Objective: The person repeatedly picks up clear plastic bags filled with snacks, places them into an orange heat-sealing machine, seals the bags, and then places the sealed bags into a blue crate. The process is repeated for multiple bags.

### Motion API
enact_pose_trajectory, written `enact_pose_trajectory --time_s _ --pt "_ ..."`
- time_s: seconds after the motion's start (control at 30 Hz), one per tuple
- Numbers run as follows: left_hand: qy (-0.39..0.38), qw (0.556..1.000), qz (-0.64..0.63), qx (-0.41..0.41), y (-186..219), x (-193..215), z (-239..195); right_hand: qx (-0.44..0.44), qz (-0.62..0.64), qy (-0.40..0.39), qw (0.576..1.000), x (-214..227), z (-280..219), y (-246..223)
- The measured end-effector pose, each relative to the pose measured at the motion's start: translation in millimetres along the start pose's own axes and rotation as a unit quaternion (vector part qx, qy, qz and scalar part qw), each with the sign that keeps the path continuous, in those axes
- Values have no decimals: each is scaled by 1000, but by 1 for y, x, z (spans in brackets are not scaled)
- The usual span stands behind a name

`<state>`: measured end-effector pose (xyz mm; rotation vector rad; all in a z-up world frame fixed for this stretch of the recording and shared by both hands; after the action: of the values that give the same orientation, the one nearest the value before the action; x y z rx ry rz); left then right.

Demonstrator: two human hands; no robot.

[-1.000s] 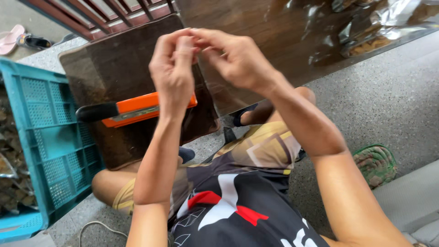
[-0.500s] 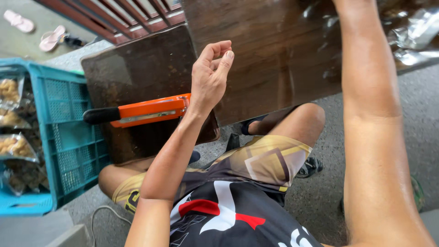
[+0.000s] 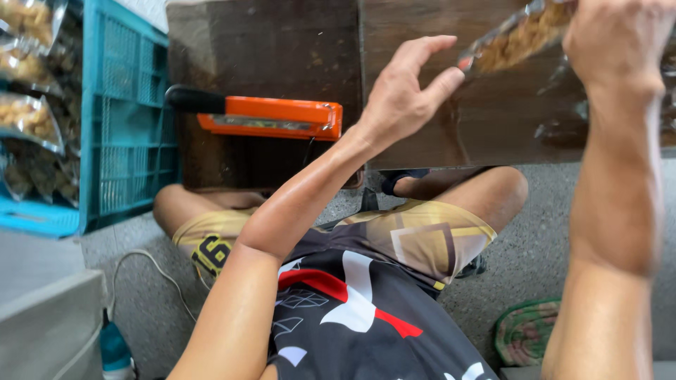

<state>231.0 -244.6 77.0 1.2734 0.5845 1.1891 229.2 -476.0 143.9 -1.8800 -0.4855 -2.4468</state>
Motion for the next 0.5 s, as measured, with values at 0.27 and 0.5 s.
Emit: enact_pose_trajectory --time_s 0.27,0.5 --pt "-216 968 -125 19 14 49 -112 138 174 26 975 126 -3 -177" --pt "-58 842 -482 236 -43 114 -235 256 284 -74 921 75 41 -312"
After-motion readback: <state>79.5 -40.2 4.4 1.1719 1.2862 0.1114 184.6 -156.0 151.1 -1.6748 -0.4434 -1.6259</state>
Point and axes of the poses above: each hand's wrist, its own z-axis towards the middle knuckle, its own x-axis out of the back of the hand, y = z × x, the point moved 10 cm from there along z, towards the middle knuckle, and after that the axes turned 2 degrees about -z, right-handed, at the moved point
